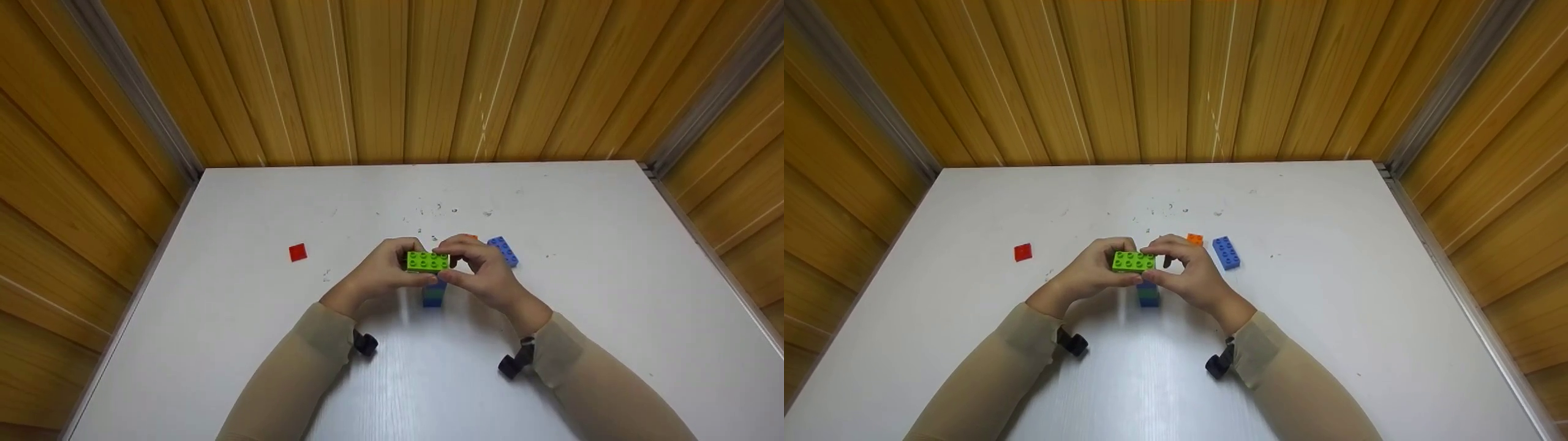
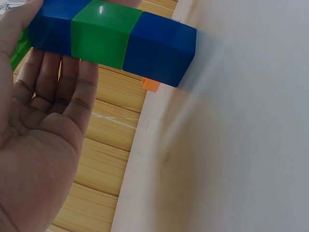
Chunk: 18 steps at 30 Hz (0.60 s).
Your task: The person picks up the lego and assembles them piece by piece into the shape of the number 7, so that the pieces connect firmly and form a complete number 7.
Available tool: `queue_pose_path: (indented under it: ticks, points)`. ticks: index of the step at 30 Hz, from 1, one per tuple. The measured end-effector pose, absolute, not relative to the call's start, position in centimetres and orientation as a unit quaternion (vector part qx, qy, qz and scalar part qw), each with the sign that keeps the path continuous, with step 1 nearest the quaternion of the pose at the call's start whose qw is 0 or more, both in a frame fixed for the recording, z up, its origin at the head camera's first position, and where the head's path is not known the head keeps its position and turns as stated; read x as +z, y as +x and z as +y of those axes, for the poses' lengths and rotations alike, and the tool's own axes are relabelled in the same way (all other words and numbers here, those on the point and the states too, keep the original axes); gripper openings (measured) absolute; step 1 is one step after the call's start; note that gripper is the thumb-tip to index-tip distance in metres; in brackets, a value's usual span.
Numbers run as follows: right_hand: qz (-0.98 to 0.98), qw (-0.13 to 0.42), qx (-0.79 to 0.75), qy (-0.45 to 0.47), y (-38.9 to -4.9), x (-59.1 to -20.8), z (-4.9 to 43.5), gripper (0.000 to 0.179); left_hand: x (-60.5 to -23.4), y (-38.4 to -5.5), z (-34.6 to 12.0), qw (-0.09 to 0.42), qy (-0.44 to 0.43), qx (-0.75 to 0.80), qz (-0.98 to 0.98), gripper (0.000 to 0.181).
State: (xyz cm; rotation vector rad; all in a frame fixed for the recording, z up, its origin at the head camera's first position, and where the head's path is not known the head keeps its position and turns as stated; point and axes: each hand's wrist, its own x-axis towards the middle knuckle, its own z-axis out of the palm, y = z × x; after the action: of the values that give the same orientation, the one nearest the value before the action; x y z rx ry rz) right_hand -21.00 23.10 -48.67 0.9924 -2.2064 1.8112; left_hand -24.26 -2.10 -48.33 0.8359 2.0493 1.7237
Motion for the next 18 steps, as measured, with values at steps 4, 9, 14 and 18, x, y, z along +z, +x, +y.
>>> queue_pose_path:
  ticks: [4, 9, 14, 18]
  points:
    - [-0.727, 0.049, 0.604, 0.322, -20.93, -48.76, 23.14, 0.038, -48.28, -24.23, -2.11, 0.17, 0.293, 0.609, 0.717, 0.024]
    - [-0.719, 0.043, 0.611, 0.329, -20.85, -48.91, 23.2, 0.037, -48.2, -24.24, -2.11, 0.172, 0.3, 0.611, 0.713, 0.025]
    - [-0.707, 0.044, 0.617, 0.342, -20.8, -49.0, 23.14, 0.037, -48.19, -24.24, -2.1, 0.168, 0.304, 0.606, 0.715, 0.027]
    - [-0.711, 0.052, 0.612, 0.342, -20.73, -48.92, 22.99, 0.038, -48.3, -24.36, -2.09, 0.168, 0.304, 0.607, 0.715, 0.029]
